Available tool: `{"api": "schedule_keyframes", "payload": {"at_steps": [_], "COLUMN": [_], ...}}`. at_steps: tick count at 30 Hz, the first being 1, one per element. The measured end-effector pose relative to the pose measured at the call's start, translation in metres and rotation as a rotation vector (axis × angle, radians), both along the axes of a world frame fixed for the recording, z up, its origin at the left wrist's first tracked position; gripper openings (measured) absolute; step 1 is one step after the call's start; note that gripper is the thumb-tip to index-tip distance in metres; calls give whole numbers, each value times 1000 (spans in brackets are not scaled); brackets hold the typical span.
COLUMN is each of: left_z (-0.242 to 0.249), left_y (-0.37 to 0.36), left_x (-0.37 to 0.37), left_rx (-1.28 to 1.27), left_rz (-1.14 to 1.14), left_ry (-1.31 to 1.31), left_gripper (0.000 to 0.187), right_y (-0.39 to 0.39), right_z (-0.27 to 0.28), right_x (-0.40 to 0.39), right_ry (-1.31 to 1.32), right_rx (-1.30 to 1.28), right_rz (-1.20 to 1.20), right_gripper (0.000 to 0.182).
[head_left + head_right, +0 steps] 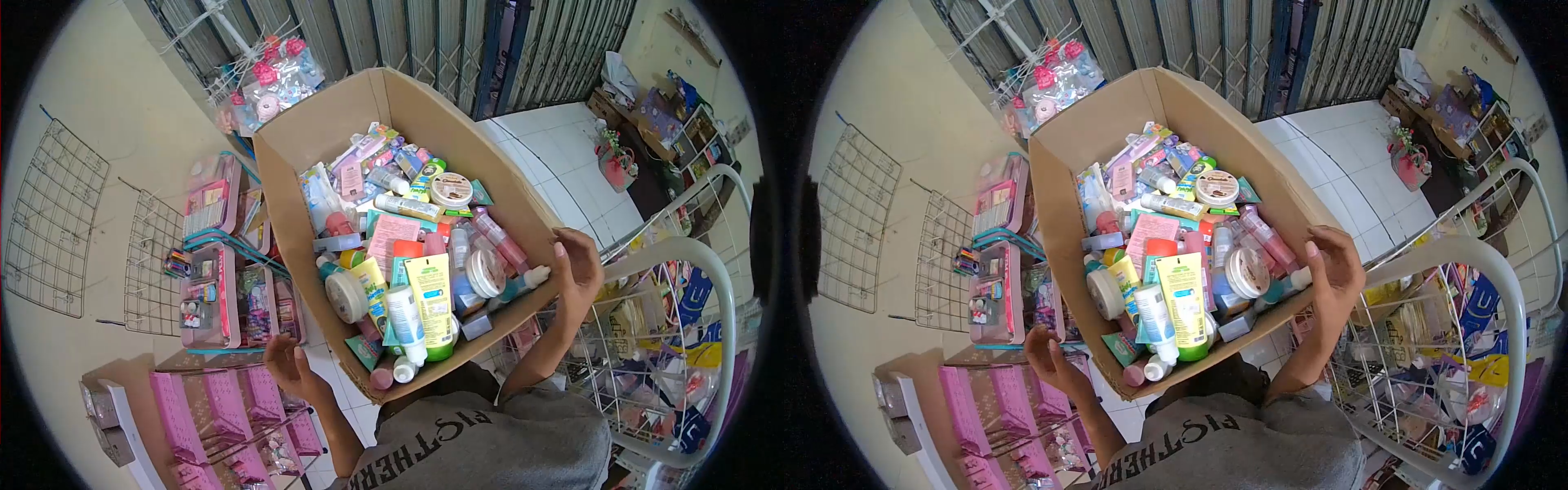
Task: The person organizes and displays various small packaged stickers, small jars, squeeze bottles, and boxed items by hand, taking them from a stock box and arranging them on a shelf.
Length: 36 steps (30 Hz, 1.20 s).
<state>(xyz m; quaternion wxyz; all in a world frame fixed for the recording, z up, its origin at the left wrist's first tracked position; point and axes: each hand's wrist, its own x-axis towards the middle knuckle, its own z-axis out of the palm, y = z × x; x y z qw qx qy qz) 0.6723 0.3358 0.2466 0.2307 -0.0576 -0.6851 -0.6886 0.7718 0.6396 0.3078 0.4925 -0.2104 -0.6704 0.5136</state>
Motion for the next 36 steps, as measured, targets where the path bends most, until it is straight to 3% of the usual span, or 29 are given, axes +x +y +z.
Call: {"api": "schedule_keyframes", "payload": {"at_steps": [3,6,9,10,12,14,15,19,23,26,28,31,34,36], "left_z": [3,19,36,43,60,57,55,51,46,40,41,45,47,44], "left_y": [3,3,6,11,23,33,37,47,48,45,44,44,40,36], "left_x": [-4,-15,-26,-30,-37,-42,-43,-53,-55,-57,-57,-53,-53,-54], "left_rx": [13,-206,-630,-633,-1082,-1169,-1255,-1479,-1538,-1474,-1441,-1375,-1193,-897], "left_rz": [-9,-96,-292,-285,-430,-423,-425,-387,-344,-364,-336,-419,-413,-404], "left_ry": [-40,27,77,69,129,100,83,2,52,66,118,41,100,157], "left_gripper": [36,47,67,67,75,80,85,89,88,85,83,82,81,80], "right_y": [9,16,20,22,24,22,21,23,27,22,23,22,19,20], "right_z": [0,0,3,2,-5,-19,-16,-26,-37,-28,-34,-33,-24,-23], "right_x": [-3,-8,-13,-16,-22,-31,-28,-29,-29,-35,-37,-36,-36,-36], "right_ry": [-50,-197,-304,-385,-467,-711,-959,-1186,-1232,-1346,-1266,-1374,-1277,-985], "right_rx": [11,79,161,157,153,484,408,515,552,478,567,567,609,619], "right_rz": [9,119,180,277,387,511,663,661,811,815,802,786,837,784], "right_gripper": [16,21,26,35,45,72,96,108,105,98,91,87,83,81]}}
